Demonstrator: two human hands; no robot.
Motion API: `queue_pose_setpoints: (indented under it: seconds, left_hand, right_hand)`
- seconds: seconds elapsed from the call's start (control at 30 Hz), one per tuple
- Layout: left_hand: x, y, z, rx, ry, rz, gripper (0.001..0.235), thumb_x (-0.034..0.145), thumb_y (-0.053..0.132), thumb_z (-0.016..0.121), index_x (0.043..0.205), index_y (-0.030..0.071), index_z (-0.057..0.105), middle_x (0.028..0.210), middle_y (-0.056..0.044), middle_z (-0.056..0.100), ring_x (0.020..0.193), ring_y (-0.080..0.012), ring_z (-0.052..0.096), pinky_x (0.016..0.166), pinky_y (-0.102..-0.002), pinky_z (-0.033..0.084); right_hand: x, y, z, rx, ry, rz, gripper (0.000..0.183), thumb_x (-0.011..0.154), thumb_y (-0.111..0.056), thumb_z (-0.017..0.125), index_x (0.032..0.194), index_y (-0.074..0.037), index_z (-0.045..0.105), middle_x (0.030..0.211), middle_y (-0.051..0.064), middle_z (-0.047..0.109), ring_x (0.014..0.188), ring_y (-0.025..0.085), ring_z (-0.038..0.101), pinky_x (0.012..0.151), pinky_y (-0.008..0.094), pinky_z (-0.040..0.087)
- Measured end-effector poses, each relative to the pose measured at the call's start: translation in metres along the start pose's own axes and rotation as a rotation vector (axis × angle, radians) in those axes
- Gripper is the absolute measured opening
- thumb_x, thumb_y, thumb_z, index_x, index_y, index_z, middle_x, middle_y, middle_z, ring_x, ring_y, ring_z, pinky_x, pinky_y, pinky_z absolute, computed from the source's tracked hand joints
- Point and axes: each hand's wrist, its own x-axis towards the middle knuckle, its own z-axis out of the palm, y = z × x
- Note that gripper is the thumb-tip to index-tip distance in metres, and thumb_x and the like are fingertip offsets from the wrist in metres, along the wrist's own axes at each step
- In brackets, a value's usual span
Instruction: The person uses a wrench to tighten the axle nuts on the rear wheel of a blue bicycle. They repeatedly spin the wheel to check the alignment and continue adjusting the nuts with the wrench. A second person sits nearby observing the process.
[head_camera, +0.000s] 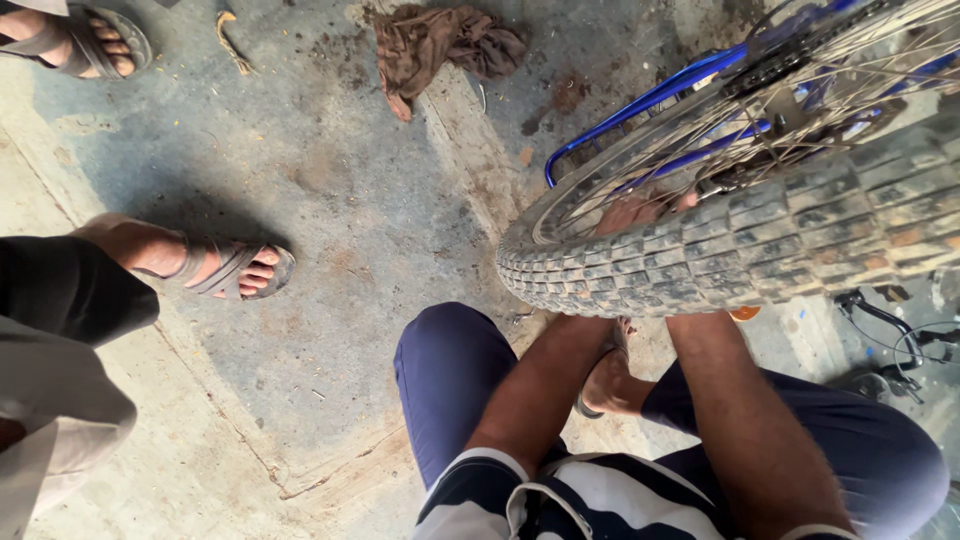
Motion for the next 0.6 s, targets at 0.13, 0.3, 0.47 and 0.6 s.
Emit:
queue_pose_setpoints:
  seconds: [0.13, 0.3, 0.47, 0.6]
  left_hand:
    - [-0.002, 0.002, -0.007, 0.013, -0.025, -0.025, 0.050, 0.098, 0.039, 0.065, 0.127, -0.002, 0.062, 0.118, -0.021, 0.065, 0.109, -0.0315, 0.063, 0.094, -0.043, 0.048]
    - [-0.003, 0.015, -0.023, 0.069, -0.014, -0.054, 0.058, 0.096, 0.043, 0.066, 0.129, -0.004, 0.059, 0.121, -0.022, 0.064, 0.110, -0.0326, 0.063, 0.096, -0.044, 0.047]
    - [-0.032, 0.123, 0.004, 0.225, 0.069, 0.014, 0.066, 0.094, 0.047, 0.066, 0.131, -0.006, 0.057, 0.124, -0.024, 0.064, 0.112, -0.0337, 0.062, 0.098, -0.045, 0.046]
    - [-0.055, 0.267, 0.011, 0.563, 0.147, 0.357, 0.072, 0.092, 0.050, 0.067, 0.133, -0.007, 0.054, 0.127, -0.025, 0.064, 0.113, -0.0346, 0.062, 0.099, -0.046, 0.046]
  right_hand:
    - [-0.003, -0.006, -0.002, -0.004, -0.022, -0.010, 0.015, 0.096, -0.001, 0.060, 0.110, 0.001, 0.066, 0.100, 0.009, 0.067, 0.085, 0.018, 0.064, 0.070, 0.034, 0.054]
    - [-0.003, 0.002, -0.015, -0.018, -0.068, -0.011, 0.015, 0.097, -0.001, 0.059, 0.109, 0.001, 0.067, 0.099, 0.009, 0.067, 0.084, 0.017, 0.064, 0.069, 0.034, 0.054]
    - [-0.009, 0.012, -0.067, -0.113, -0.162, -0.018, 0.014, 0.097, -0.001, 0.058, 0.108, 0.002, 0.067, 0.098, 0.009, 0.067, 0.083, 0.017, 0.064, 0.067, 0.033, 0.054]
    - [-0.003, 0.036, -0.092, -0.214, -0.292, -0.043, 0.014, 0.097, 0.000, 0.058, 0.107, 0.002, 0.067, 0.097, 0.010, 0.067, 0.081, 0.017, 0.064, 0.066, 0.033, 0.053]
